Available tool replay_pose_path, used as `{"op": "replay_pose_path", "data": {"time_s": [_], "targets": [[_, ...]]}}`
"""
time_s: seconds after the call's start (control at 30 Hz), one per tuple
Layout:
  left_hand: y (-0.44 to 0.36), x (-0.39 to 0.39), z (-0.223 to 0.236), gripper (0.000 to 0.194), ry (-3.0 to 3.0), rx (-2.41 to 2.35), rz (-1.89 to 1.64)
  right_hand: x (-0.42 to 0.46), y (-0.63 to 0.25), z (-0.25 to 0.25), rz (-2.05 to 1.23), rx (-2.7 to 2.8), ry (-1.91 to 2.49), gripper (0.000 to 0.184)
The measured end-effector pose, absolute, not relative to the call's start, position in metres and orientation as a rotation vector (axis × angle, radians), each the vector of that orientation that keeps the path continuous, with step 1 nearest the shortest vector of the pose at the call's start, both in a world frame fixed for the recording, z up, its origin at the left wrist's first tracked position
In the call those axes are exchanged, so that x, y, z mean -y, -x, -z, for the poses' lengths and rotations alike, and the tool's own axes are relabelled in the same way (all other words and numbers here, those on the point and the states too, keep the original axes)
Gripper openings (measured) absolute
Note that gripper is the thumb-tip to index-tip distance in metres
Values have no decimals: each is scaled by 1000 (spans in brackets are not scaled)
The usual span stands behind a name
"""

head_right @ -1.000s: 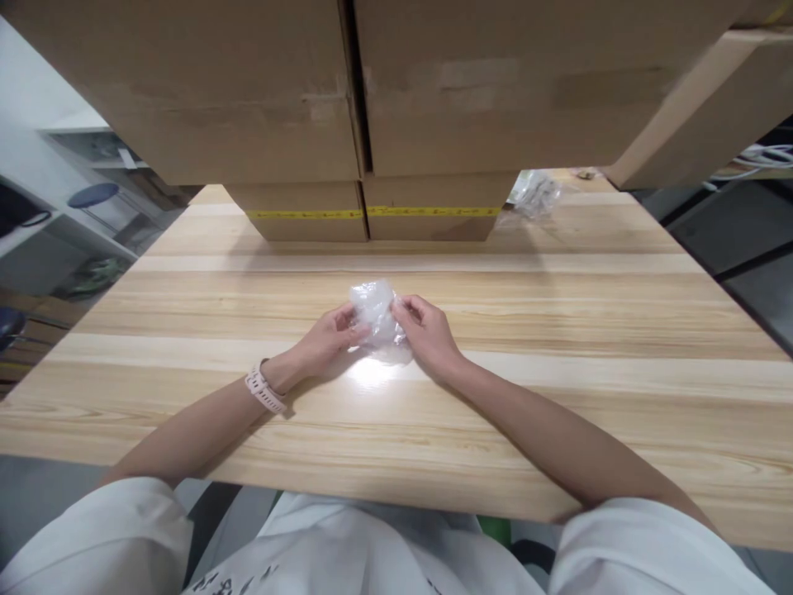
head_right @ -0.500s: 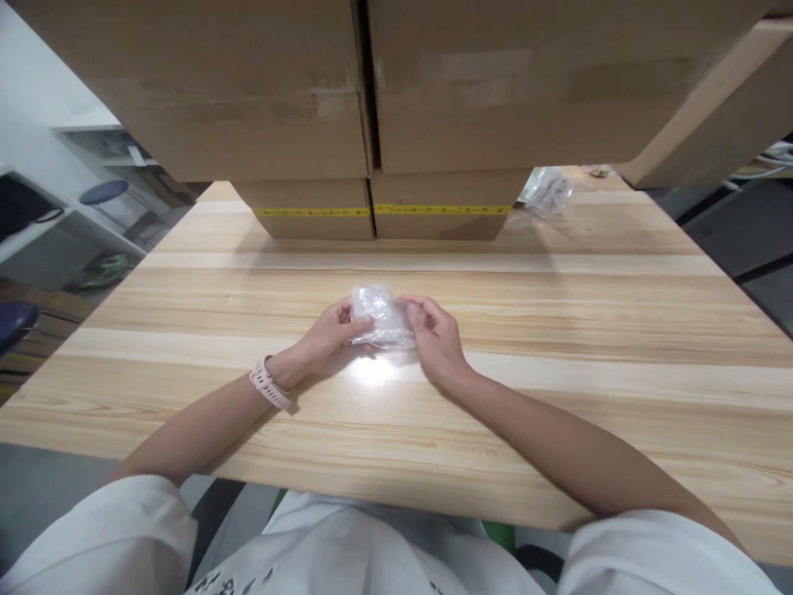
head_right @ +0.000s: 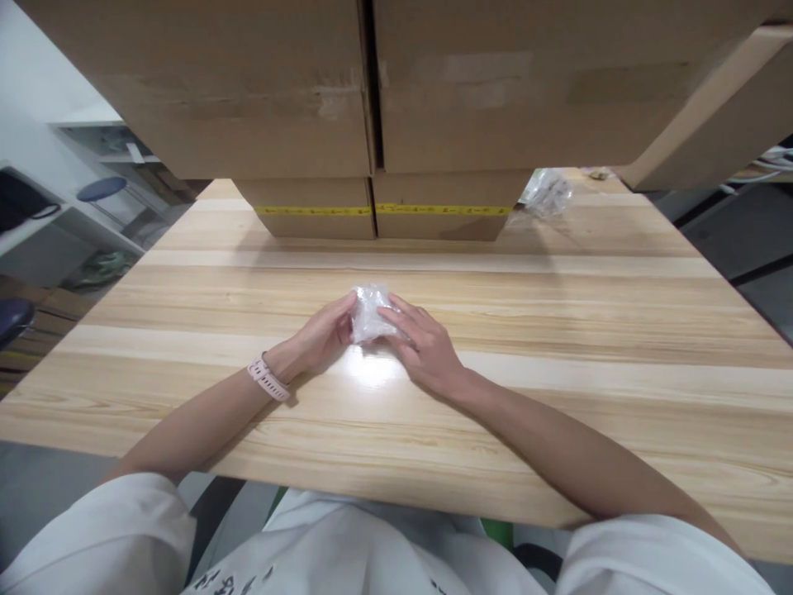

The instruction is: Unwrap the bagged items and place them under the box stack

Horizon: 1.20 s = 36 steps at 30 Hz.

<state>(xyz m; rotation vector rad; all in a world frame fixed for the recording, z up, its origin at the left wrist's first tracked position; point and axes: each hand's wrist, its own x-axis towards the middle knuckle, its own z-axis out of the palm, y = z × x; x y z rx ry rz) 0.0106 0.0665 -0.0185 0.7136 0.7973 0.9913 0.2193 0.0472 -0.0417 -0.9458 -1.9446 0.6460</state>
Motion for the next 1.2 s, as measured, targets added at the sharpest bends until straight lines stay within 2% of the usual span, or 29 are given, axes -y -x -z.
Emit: {"op": "replay_pose_path", "data": {"time_s": [0.2, 0.3, 0.43, 0.53, 0.67, 0.9, 0.97, 1.2], "targets": [[-7, -69, 20, 33, -686, -840, -987, -49, -222, 41, -916, 1751, 949, 41], [-6, -69, 20, 28, -667, -837, -1020, -53, -219, 41, -1053, 1379, 1061, 45], [-5, -70, 20, 29, -717, -873, -1058, -66, -216, 44, -1231, 896, 1130, 49], [-4, -71, 20, 33, -779, -993, -1182, -70, -216, 44, -1323, 849, 1084, 51], [-4, -69, 17, 50, -730, -1010, -1177, -65, -214, 42, -1412, 927, 980, 52], [-8, -56, 6, 109, -922, -979, -972, -57, -211, 40, -1585, 993, 925, 49], [-5, -55, 1, 117, -1043, -1002, -906, -57, -211, 41, -1572, 1013, 948, 51], [26, -80, -11, 91, -1016, -1021, -792, -77, -223, 42, -1263, 945, 1134, 51]]}}
